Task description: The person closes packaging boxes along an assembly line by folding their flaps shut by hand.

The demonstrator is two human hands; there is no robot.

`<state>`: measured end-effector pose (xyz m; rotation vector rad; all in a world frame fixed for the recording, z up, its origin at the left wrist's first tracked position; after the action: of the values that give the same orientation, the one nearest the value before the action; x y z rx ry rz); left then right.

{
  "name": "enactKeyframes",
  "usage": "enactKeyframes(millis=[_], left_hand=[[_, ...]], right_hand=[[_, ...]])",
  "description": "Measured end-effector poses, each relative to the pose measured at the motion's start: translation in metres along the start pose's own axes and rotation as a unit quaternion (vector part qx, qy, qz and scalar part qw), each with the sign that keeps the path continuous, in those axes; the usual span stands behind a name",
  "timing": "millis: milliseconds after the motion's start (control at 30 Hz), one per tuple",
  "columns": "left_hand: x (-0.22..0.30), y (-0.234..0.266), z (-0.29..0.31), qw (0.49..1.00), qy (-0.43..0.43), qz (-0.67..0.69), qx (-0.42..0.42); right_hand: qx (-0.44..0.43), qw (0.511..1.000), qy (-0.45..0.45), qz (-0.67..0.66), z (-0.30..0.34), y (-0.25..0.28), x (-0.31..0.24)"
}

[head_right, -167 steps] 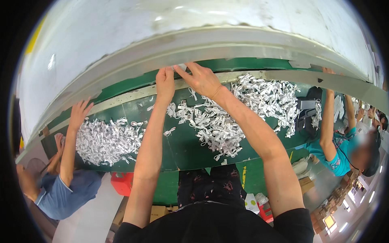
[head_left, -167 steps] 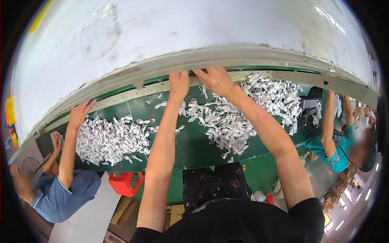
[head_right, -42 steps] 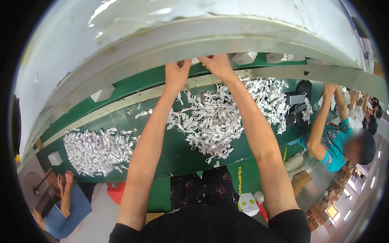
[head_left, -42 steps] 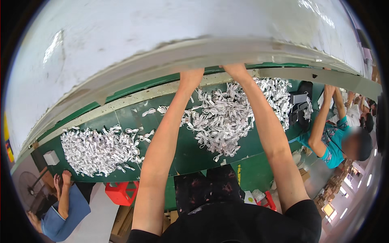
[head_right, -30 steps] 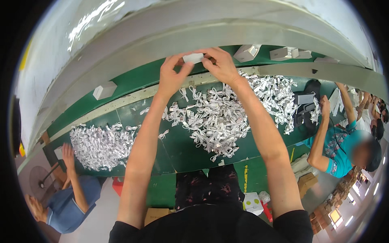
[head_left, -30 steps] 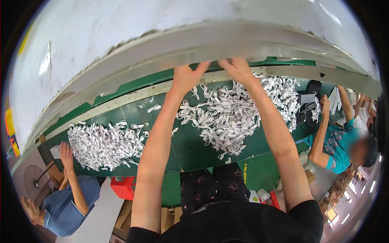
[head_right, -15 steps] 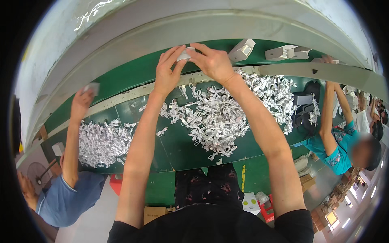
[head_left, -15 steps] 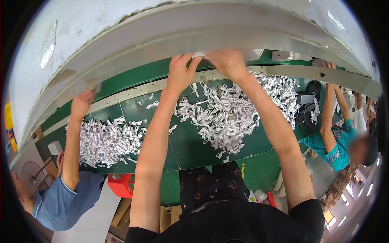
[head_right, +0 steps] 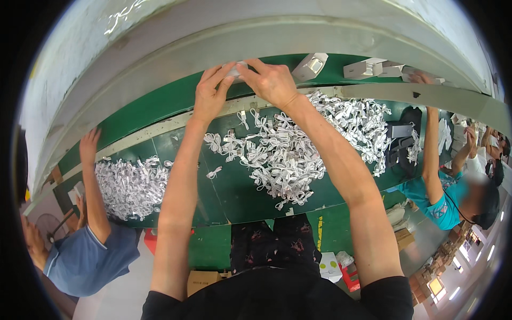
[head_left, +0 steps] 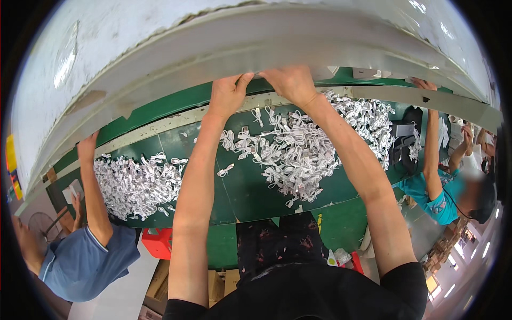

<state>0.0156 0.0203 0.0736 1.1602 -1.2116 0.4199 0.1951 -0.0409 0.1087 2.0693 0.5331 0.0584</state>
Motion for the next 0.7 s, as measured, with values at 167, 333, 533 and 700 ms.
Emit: enactKeyframes(millis=[167,333,533,700], left_hand=[[-0.007,0.017,0.001,0.997,-0.041,-0.069,0.001],[0.013,0.012,0.006,0.972,-0.139,-0.188,0.003],[-0.019,0.019,0.015,0.935,-0.145,-0.324,-0.012],[-0.041,0.032,0.025,0.935,-0.063,-0.346,-0.043]], right_hand=[[-0.038,0.999,0.016,0.022,0.004,-0.011,-0.019],[-0.186,0.981,-0.044,0.031,0.023,-0.012,-0.022],[-0.053,0.988,-0.118,-0.090,0.008,0.039,-0.053],[0.125,0.959,-0.240,-0.079,0.039,0.095,-0.016]])
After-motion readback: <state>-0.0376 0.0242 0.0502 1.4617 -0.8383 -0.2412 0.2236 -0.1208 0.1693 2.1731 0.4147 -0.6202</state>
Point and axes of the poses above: each hand's wrist, its own z-axis away from the middle knuckle, its own y-axis out of the back of the hand, x = y × z, the point moved 5 cm from there along -z, towards the middle knuckle, and after that the axes turned 5 degrees about z, right-handed, at the moved point
